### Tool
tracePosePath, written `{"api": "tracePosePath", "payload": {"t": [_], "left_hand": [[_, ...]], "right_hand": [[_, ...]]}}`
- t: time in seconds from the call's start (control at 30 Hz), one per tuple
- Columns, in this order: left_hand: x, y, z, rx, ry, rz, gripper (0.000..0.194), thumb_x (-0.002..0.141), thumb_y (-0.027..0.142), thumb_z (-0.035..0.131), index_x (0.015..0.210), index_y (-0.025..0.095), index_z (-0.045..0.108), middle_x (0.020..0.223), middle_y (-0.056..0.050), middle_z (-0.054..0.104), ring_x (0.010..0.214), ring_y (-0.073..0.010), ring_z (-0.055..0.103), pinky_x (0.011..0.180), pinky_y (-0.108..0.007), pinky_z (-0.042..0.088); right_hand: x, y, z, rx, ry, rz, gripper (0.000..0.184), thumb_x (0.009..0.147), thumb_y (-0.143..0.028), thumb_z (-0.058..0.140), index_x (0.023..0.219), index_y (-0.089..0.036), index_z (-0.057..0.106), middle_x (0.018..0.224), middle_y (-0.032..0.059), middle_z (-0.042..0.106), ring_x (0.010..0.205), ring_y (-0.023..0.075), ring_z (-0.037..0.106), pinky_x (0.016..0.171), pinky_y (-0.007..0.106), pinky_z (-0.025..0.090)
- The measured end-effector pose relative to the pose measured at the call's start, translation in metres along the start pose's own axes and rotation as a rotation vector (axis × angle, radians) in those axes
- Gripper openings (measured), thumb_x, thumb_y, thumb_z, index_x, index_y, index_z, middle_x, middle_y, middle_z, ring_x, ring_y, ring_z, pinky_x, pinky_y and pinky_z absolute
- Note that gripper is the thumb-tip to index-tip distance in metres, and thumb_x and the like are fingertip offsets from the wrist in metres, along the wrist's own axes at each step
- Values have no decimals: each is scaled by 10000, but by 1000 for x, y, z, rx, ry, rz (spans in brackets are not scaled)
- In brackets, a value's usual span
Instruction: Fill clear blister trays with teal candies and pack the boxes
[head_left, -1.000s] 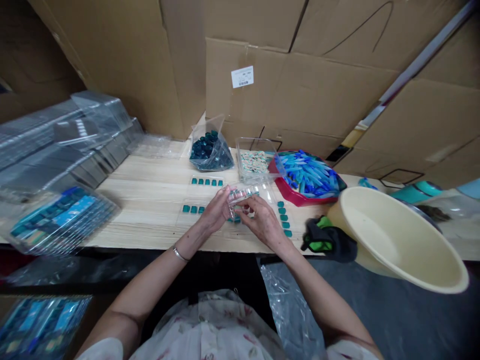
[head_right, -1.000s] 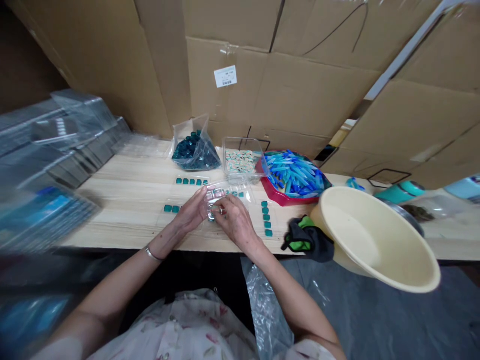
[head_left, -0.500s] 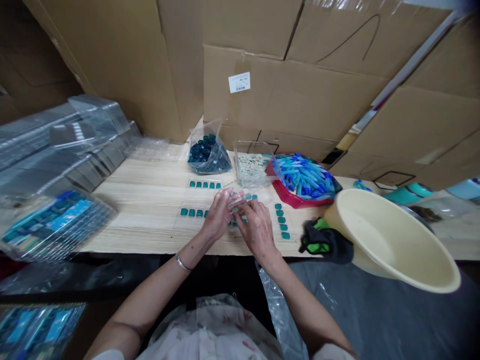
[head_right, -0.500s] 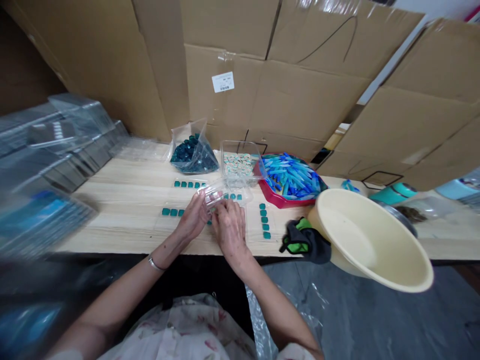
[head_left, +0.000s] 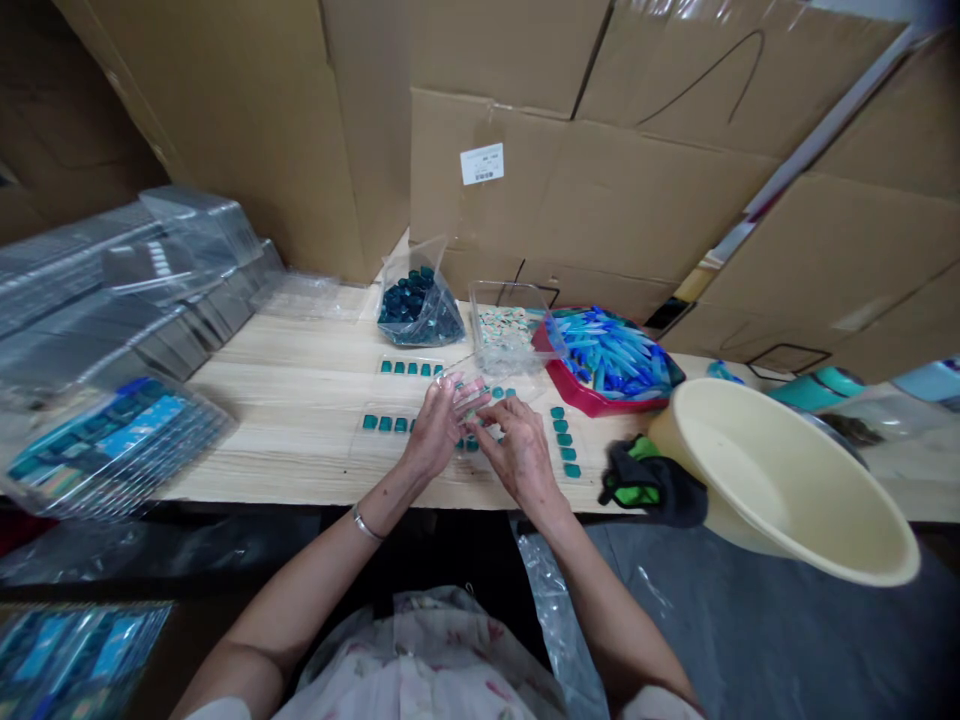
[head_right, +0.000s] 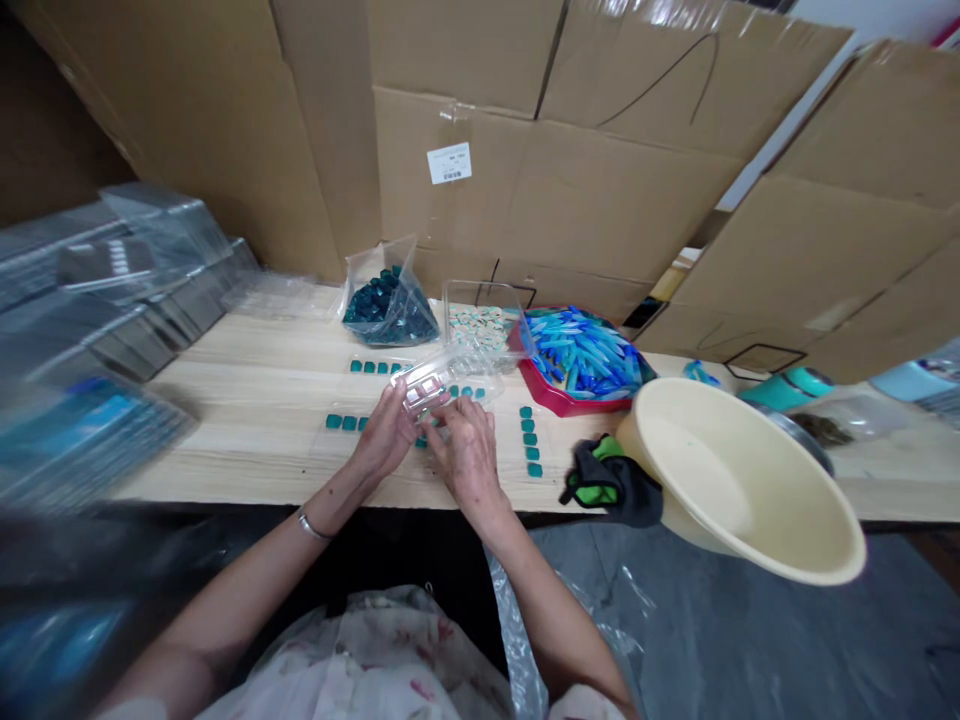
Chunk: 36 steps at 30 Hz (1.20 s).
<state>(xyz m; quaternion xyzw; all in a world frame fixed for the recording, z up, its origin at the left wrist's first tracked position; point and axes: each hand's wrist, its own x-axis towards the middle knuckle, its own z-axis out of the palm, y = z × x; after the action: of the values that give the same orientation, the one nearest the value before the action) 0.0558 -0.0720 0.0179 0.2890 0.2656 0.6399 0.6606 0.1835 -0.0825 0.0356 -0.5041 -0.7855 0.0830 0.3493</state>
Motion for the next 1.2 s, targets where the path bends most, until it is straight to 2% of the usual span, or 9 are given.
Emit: {"api": "tracePosePath", "payload": {"t": [0.13,0.4,0.63,0.8,0.93,1.03,1.1,1.17,1.2], "left_hand": [[-3,2,3,26,4,8,361,846,413,519,1141,208,477,1187,-120,592,1004,-233,612,683,-283,497],[0,-4,6,-5,57,40,337,851,382,525,1121,183,486,1105,-119,634,955,-197,635,855,-343,460],[3,-6,-2,-38,77,11,320,851,390,519,1109,203,482,1124,-109,621,941,-213,637,728,-307,495],[6,-6,0,-68,73,-9,335,849,384,523,1117,185,499,1071,-106,640,931,-197,637,749,-293,500],[9,-1,0,-7,91,-88,312,865,367,498,1124,194,499,1153,-127,610,925,-207,638,703,-316,530],[13,8,-5,7,90,-129,270,880,359,468,1083,188,515,1188,-139,593,976,-237,625,763,-413,536],[15,14,-10,27,99,-149,266,881,354,464,1057,168,534,1183,-151,596,1013,-264,613,811,-466,521],[14,21,-14,58,118,-170,278,881,349,465,1051,146,551,1183,-164,597,1035,-283,603,839,-483,511],[13,24,-16,72,131,-181,285,882,346,464,1053,139,558,1181,-167,598,1041,-287,600,850,-483,508]], "right_hand": [[4,1,0,22,-28,12,62,788,-250,608,811,-206,645,795,30,601,827,190,554,741,308,391],[0,-16,10,-304,40,11,107,818,-154,511,848,-142,613,900,101,619,881,231,543,769,351,340],[2,-6,6,-48,-57,-75,124,845,-157,504,844,-185,625,875,50,616,848,176,556,731,291,355],[1,-8,9,-99,32,-24,147,853,-147,494,785,-188,617,843,46,627,859,185,561,759,314,343],[10,-4,1,-115,70,-25,98,846,-228,540,797,-189,615,811,34,633,804,168,566,733,283,361],[34,19,-24,-163,152,25,239,887,-329,475,754,-177,603,753,45,631,738,155,568,674,247,368],[56,48,-46,-256,212,112,303,915,-333,405,750,-175,604,757,60,641,730,159,576,659,242,368],[80,87,-66,-356,227,210,243,907,-260,392,899,-171,618,899,81,661,827,181,590,693,248,383],[91,108,-74,-406,182,255,248,888,-190,391,1019,-168,602,1023,94,647,920,193,583,729,252,392]]}}
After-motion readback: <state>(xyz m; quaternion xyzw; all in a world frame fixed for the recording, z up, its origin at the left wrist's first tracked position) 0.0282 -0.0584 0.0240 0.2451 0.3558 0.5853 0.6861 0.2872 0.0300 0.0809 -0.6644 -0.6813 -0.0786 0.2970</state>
